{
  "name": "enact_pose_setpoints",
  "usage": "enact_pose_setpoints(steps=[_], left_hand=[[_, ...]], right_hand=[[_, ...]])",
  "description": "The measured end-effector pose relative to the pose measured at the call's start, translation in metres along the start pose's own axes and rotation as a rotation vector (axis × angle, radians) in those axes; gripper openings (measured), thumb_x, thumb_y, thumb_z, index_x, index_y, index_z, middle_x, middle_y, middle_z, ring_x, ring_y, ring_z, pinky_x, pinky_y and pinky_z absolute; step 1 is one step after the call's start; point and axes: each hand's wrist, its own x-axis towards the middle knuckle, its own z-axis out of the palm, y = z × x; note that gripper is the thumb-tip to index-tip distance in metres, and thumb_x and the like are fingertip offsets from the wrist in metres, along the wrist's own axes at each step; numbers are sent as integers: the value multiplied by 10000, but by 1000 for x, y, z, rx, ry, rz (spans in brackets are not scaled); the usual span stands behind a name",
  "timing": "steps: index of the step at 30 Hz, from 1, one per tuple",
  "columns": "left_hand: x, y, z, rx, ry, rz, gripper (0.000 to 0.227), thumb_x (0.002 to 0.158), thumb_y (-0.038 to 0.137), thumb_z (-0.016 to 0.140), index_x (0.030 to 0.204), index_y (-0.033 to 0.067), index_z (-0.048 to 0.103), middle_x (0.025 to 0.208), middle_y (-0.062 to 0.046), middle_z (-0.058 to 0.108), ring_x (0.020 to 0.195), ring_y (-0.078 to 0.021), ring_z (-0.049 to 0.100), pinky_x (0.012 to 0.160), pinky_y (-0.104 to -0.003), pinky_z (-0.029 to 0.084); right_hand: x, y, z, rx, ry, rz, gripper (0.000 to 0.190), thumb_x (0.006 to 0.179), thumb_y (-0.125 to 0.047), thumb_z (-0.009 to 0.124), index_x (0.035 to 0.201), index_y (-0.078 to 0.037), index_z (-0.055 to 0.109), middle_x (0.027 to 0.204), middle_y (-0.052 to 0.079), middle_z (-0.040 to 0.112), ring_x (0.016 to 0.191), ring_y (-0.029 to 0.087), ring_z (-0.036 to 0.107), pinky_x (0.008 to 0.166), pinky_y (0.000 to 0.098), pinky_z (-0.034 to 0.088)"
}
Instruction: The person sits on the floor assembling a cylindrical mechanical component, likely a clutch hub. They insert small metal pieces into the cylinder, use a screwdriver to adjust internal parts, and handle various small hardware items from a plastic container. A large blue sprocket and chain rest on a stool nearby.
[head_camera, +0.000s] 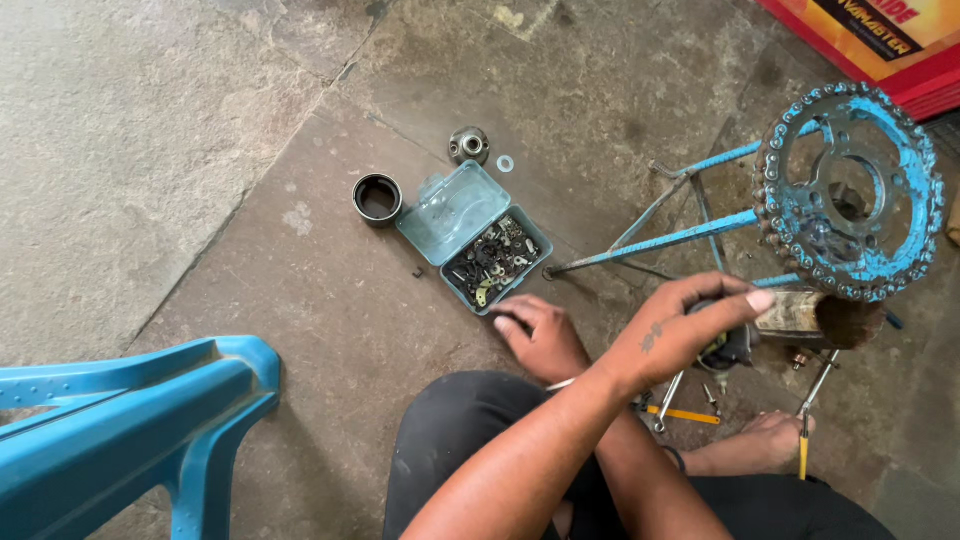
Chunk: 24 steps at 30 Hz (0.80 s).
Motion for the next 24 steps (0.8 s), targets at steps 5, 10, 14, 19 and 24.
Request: enact_pose_setpoints(steps=[5,10,14,19,24], left_hand=[[-1,-4,7,100,-35,13,533,956,464,702,1173,-22,722,995,-62,711,939,-115,636,848,-271,520],[-12,0,19,-152,-113,33,429,1005,378,716,1149,-26,702,995,-55,706,979,-109,641,910,-283,518],[-12,-2,16,-247,-134,92,401,1043,356,711,1151,-30,703,1035,-43,704,1030,-96,640,983,-275,506],[-6,-5,9,-283,-100,62,402,1012,329,702,1169,-41,705,1047,-61,706,1030,-114,636,966,-292,502],[-10,-3,13,-302,-112,58,449,995,350,715,1155,-70,707,1049,-92,713,1039,-140,653,985,-304,516]], right_hand=[[6,-5,-9,-122,187,214,184,934,-213,693,1042,-90,777,1113,121,720,1030,302,716,915,380,555],[52,7,-31,-312,333,60,250,898,-182,733,1130,-100,776,1398,221,550,1262,396,565,1073,437,459],[90,26,-21,-504,225,3,279,843,-167,773,1110,-84,779,1543,254,436,1402,458,414,1182,486,342],[100,37,3,-531,190,6,364,802,-173,790,1132,-26,750,1540,275,423,1403,472,392,1155,510,332],[82,37,8,-453,202,60,245,802,-178,802,988,-32,737,1485,234,492,1388,436,446,1147,494,374]])
